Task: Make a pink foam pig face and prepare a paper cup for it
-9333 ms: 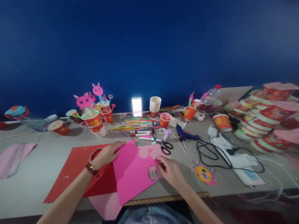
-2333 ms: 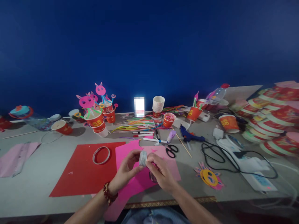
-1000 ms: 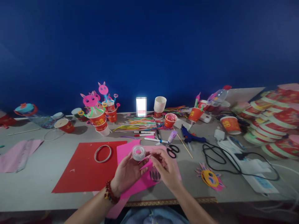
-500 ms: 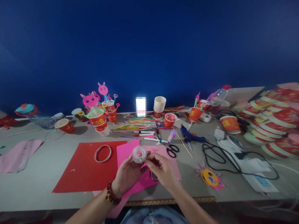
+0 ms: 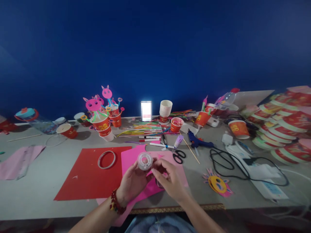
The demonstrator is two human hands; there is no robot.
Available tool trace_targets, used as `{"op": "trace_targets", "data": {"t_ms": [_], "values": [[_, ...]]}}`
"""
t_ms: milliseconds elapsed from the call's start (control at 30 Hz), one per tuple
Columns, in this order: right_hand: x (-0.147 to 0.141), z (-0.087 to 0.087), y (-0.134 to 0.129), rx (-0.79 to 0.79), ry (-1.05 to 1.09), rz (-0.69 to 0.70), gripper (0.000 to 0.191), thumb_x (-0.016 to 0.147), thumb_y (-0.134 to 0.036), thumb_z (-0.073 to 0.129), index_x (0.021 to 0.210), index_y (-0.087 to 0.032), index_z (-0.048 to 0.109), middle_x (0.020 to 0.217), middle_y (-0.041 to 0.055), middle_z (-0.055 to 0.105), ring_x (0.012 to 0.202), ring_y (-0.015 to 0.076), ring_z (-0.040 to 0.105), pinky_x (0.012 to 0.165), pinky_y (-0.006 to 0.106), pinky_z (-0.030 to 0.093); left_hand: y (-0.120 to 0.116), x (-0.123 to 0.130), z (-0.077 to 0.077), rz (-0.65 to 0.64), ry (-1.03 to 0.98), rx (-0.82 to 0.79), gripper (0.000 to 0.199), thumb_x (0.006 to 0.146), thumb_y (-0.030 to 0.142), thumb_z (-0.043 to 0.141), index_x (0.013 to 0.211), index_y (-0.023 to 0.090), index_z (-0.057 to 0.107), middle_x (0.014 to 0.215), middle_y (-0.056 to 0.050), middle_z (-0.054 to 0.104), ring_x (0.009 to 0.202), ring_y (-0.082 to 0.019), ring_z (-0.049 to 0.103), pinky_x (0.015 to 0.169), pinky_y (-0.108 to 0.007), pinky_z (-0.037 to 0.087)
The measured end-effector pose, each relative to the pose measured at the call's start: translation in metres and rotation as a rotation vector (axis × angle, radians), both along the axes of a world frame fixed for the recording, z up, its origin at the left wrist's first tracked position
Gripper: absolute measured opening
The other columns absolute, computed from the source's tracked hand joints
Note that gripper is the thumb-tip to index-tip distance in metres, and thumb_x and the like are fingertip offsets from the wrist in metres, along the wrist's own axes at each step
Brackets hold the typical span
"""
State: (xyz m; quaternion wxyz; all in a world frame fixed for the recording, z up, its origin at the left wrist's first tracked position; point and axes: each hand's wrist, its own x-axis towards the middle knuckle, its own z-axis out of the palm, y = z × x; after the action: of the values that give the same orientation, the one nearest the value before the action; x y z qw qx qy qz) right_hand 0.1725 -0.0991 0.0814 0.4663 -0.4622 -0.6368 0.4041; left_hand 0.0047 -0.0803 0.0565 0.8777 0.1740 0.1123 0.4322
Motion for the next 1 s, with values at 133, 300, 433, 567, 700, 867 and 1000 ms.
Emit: {"op": "trace_targets", "data": {"t_ms": [133,300,433,567,700,867,1000], "values": [[-0.004,0.000,-0.001,0.110,-0.175,-0.084,0.005,0.090,-0.020,0.055,0.088,-0.021,0.060,0.081,0.0034,0.066,0.066,0.0161,0.060,0.061,0.025,0.047,-0.002,0.003,0.001,0.009,0.017,0.063,0.044,0.096,0.039,0.046,0.124,0.011,0.065,0.133,-0.015,0.062,0.126,-0.031,0.052,0.110,-0.045,0.032],[-0.006,0.004,0.002,0.229,-0.256,-0.156,0.011,0.087,-0.016,0.054,0.078,-0.022,0.058,0.072,0.0024,0.063,0.063,0.0169,0.058,0.059,0.026,0.045,-0.004,0.004,-0.001,0.038,0.024,0.054,0.041,0.095,0.040,0.050,0.122,0.014,0.067,0.132,-0.013,0.063,0.125,-0.029,0.054,0.109,-0.042,0.033],[-0.003,0.004,0.004,0.213,-0.193,-0.147,0.014,0.087,-0.016,0.052,0.075,-0.023,0.054,0.069,0.0009,0.061,0.062,0.0158,0.057,0.057,0.025,0.044,-0.003,0.001,-0.003,0.036,0.023,-0.029,0.042,0.097,0.041,0.047,0.121,0.014,0.067,0.132,-0.013,0.063,0.125,-0.026,0.054,0.110,-0.041,0.032],[0.001,0.004,0.002,0.197,-0.185,-0.127,0.013,0.090,-0.018,0.051,0.079,-0.022,0.055,0.073,0.0020,0.062,0.064,0.0163,0.058,0.060,0.026,0.045,-0.003,0.000,-0.002,0.022,0.009,-0.110,0.044,0.098,0.043,0.045,0.121,0.013,0.067,0.133,-0.013,0.062,0.126,-0.025,0.053,0.109,-0.040,0.033],[-0.001,0.005,0.000,0.185,-0.257,-0.093,0.005,0.090,-0.020,0.054,0.086,-0.023,0.057,0.079,0.0033,0.066,0.064,0.0168,0.059,0.059,0.026,0.045,-0.003,0.004,0.000,-0.011,-0.034,-0.086,0.043,0.097,0.042,0.047,0.120,0.011,0.067,0.125,-0.012,0.067,0.117,-0.024,0.059,0.106,-0.038,0.037],[-0.005,0.006,0.001,0.249,-0.347,-0.126,0.009,0.089,-0.017,0.053,0.083,-0.023,0.056,0.075,0.0031,0.063,0.065,0.0177,0.058,0.060,0.028,0.043,-0.008,0.008,0.001,0.011,-0.064,-0.039,0.035,0.096,0.039,0.051,0.113,0.015,0.071,0.116,-0.008,0.072,0.109,-0.020,0.063,0.100,-0.032,0.041],[-0.003,0.006,0.001,0.269,-0.321,-0.135,0.015,0.088,-0.015,0.052,0.075,-0.023,0.055,0.068,0.0009,0.059,0.062,0.0169,0.055,0.057,0.027,0.041,-0.011,0.008,-0.001,0.048,-0.022,-0.016,0.035,0.096,0.037,0.051,0.114,0.015,0.070,0.119,-0.010,0.071,0.113,-0.023,0.061,0.101,-0.035,0.039]]}}
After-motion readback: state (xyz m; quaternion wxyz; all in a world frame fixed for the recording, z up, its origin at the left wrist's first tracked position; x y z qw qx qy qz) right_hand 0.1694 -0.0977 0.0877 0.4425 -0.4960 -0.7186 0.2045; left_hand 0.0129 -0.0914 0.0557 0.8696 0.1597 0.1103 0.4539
